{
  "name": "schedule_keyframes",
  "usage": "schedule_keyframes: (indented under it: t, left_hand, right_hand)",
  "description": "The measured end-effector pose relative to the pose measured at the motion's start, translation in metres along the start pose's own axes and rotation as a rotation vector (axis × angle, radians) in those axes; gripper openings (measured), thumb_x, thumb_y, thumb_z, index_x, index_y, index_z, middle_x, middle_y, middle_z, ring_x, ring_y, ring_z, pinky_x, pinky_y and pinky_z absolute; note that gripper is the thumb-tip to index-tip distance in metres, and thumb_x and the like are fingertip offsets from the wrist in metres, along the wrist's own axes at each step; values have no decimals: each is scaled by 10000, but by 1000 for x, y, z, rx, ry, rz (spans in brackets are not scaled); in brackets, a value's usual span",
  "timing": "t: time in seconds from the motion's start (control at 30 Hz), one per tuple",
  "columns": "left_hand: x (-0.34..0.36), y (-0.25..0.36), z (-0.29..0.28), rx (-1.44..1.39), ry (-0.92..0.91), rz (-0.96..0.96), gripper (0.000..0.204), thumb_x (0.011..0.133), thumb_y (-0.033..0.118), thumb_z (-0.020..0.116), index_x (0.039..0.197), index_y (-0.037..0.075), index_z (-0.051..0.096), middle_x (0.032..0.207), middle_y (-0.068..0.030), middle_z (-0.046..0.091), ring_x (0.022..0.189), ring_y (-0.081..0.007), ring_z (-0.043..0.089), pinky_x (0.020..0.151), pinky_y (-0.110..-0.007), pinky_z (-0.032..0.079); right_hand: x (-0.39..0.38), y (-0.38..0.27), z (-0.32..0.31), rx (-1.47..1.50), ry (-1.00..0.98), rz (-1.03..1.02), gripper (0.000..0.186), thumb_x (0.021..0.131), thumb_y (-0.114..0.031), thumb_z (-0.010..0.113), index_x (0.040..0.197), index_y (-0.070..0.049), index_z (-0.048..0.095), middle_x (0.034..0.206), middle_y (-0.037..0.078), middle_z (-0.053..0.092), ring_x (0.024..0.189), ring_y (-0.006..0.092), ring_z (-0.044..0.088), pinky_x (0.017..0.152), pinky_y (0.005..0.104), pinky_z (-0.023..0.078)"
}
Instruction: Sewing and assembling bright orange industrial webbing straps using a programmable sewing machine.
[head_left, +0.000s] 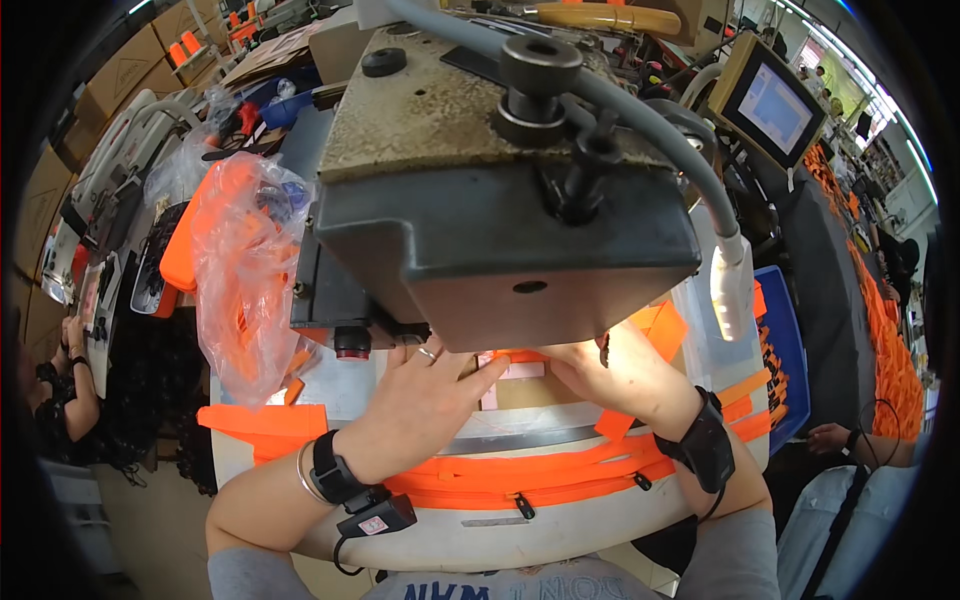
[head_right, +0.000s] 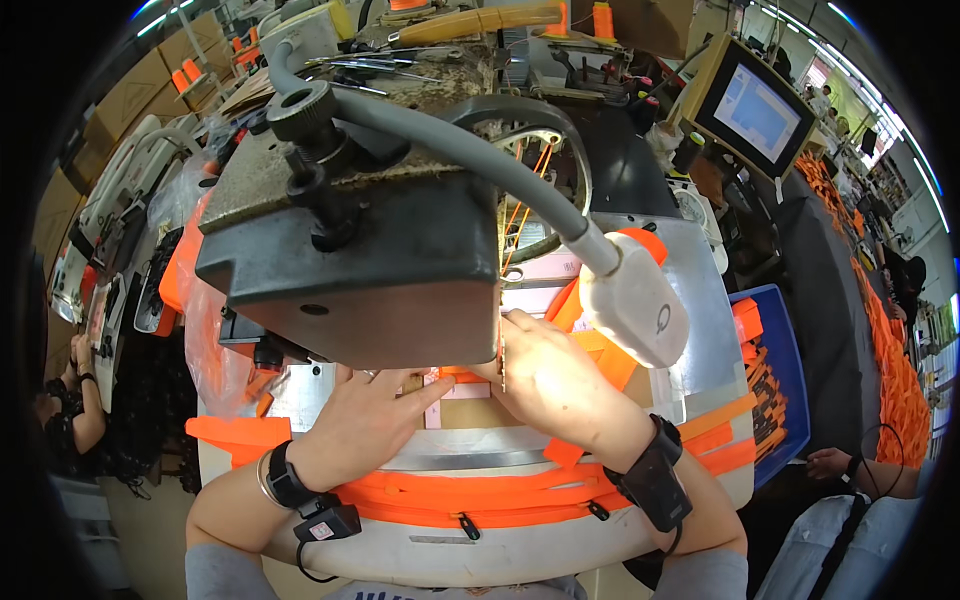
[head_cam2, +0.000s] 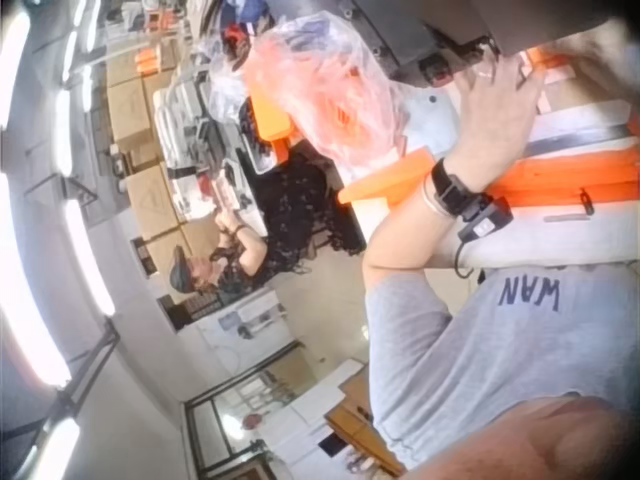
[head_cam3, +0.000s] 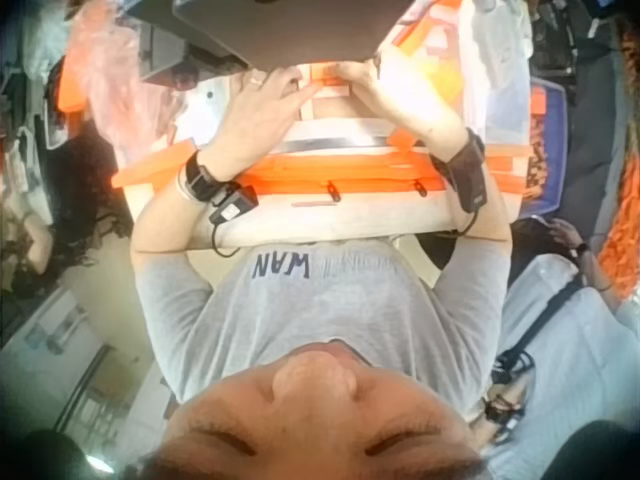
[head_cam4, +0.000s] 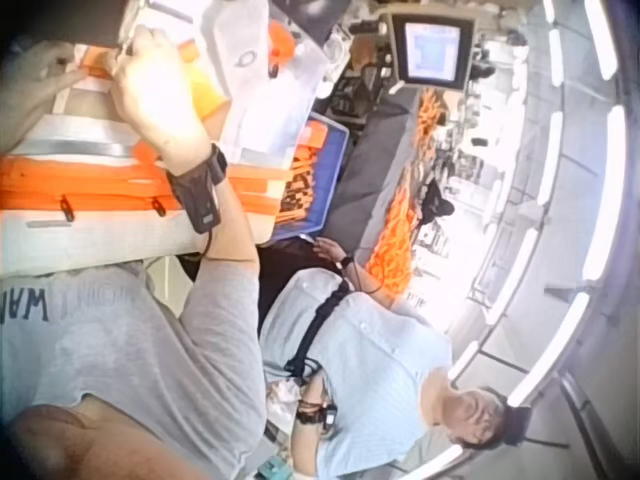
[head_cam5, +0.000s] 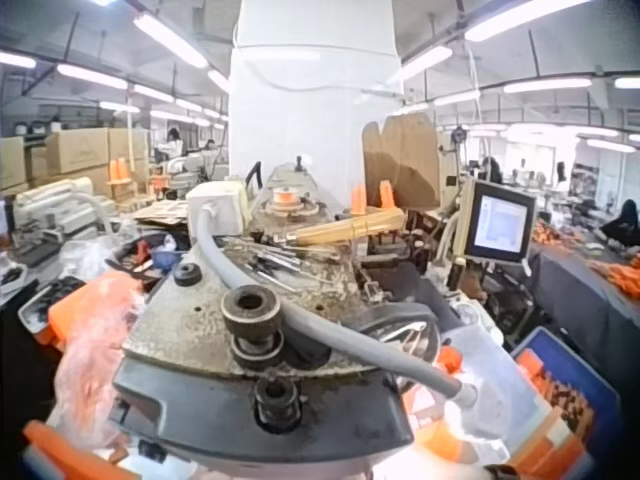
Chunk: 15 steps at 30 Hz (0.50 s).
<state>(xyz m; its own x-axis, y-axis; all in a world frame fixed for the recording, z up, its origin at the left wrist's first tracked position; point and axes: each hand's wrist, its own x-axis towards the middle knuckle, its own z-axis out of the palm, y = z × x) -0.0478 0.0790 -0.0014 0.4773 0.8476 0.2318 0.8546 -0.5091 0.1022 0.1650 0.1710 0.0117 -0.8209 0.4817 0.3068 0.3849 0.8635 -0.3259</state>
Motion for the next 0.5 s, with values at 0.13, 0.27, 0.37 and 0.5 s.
schedule_keyframes:
  t: [0.13, 0.27, 0.37, 0.5]
  left_hand:
    - [-3, -3, 2, -23, 34, -3, 432, 733, 107, 648, 1162, 84, 597, 1159, -70, 507, 1106, -267, 505, 772, -415, 430]
    - [-4, -4, 2, -33, 78, -19, 426, 724, 109, 655, 1144, 61, 605, 1168, -60, 518, 1070, -255, 529, 778, -413, 426]
    - [-4, -2, 4, -94, 116, -82, 403, 683, 33, 650, 1086, 61, 656, 1134, -34, 564, 1053, -243, 518, 870, -417, 366]
    - [-5, -3, 3, -104, 127, -84, 371, 682, 38, 659, 1052, 61, 670, 1097, -26, 587, 1029, -227, 534, 853, -404, 375]
  right_hand:
    - [0, 2, 0, 27, 42, -41, 355, 668, -19, 628, 998, -146, 658, 986, 94, 555, 867, 288, 558, 751, 393, 499]
    - [0, 3, 2, 67, 44, -48, 381, 644, -4, 646, 994, -155, 657, 1026, 83, 565, 952, 288, 566, 817, 385, 501]
    - [0, 4, 3, 85, 54, -63, 387, 627, 7, 660, 983, -146, 653, 1048, 79, 573, 999, 294, 564, 854, 384, 497]
    - [-2, 7, 7, 172, 70, -71, 390, 612, 19, 672, 970, -137, 654, 1057, 83, 586, 1032, 305, 557, 876, 387, 491]
